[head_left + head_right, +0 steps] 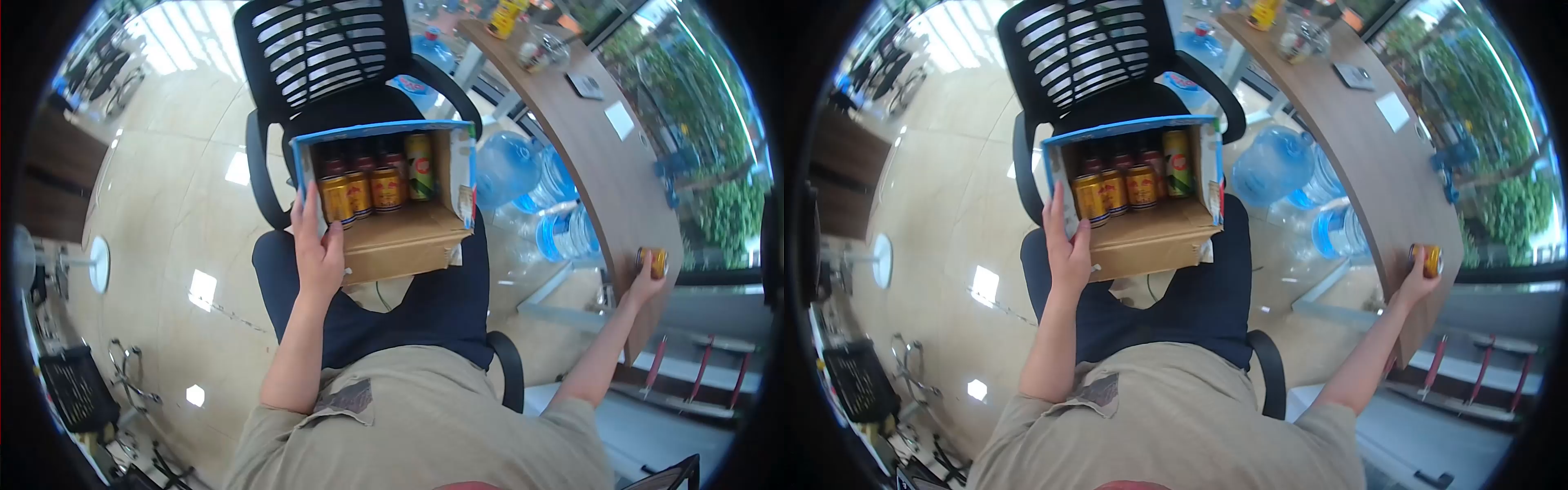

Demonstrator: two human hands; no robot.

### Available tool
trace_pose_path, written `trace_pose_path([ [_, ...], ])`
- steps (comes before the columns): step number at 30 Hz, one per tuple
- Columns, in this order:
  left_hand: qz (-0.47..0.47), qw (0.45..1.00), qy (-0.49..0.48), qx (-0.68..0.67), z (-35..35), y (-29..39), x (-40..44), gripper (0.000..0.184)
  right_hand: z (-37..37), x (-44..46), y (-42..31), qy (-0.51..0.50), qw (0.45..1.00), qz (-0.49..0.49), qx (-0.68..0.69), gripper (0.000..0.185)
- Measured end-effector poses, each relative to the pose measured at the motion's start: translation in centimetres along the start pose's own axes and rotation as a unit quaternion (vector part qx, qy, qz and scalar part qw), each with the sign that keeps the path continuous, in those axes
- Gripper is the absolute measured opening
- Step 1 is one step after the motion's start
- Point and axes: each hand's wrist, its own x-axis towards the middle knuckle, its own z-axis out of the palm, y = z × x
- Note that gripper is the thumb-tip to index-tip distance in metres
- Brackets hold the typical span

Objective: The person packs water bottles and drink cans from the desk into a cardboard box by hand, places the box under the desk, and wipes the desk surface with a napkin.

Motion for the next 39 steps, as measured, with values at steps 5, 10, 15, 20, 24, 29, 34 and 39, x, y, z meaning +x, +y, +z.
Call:
trace_pose_path([
  [5, -0.054, 0.997, -0.008, -0.046, -0.3, 1.2, 0.1, 0.072, 4.3, -13.7, -8.9, -0.168, 0.952, 0.089, 0.241, 0.060],
  [10, -0.030, 0.999, -0.017, -0.005, 0.2, 0.3, 0.0, 0.081, 10.9, -26.0, -19.4, -0.362, 0.909, -0.009, 0.207, 0.087],
  [15, -0.009, 1.000, -0.002, 0.004, 0.4, -0.4, -0.2, 0.095, 16.6, -30.7, -25.7, -0.464, 0.843, -0.222, 0.157, 0.085],
  [20, -0.022, 1.000, 0.008, -0.015, 0.6, 0.3, -0.1, 0.090, 22.1, -33.2, -25.8, -0.522, 0.793, -0.313, 0.018, 0.076],
  [24, -0.016, 1.000, 0.012, -0.013, 0.9, 0.2, -0.2, 0.090, 23.6, -34.5, -25.6, -0.574, 0.762, -0.285, -0.091, 0.069],
  [29, -0.013, 1.000, 0.009, -0.014, 0.9, -0.1, -0.2, 0.090, 25.2, -35.2, -25.3, -0.579, 0.771, -0.226, -0.140, 0.067],
  [34, -0.015, 0.997, 0.012, -0.073, 0.9, -0.6, -1.1, 0.090, 26.5, -36.6, -22.9, -0.586, 0.747, -0.244, -0.195, 0.069],
  [39, -0.009, 0.999, 0.013, -0.028, 1.1, -1.2, -2.6, 0.088, 27.4, -38.1, -20.7, -0.581, 0.753, -0.201, -0.236, 0.069],
])
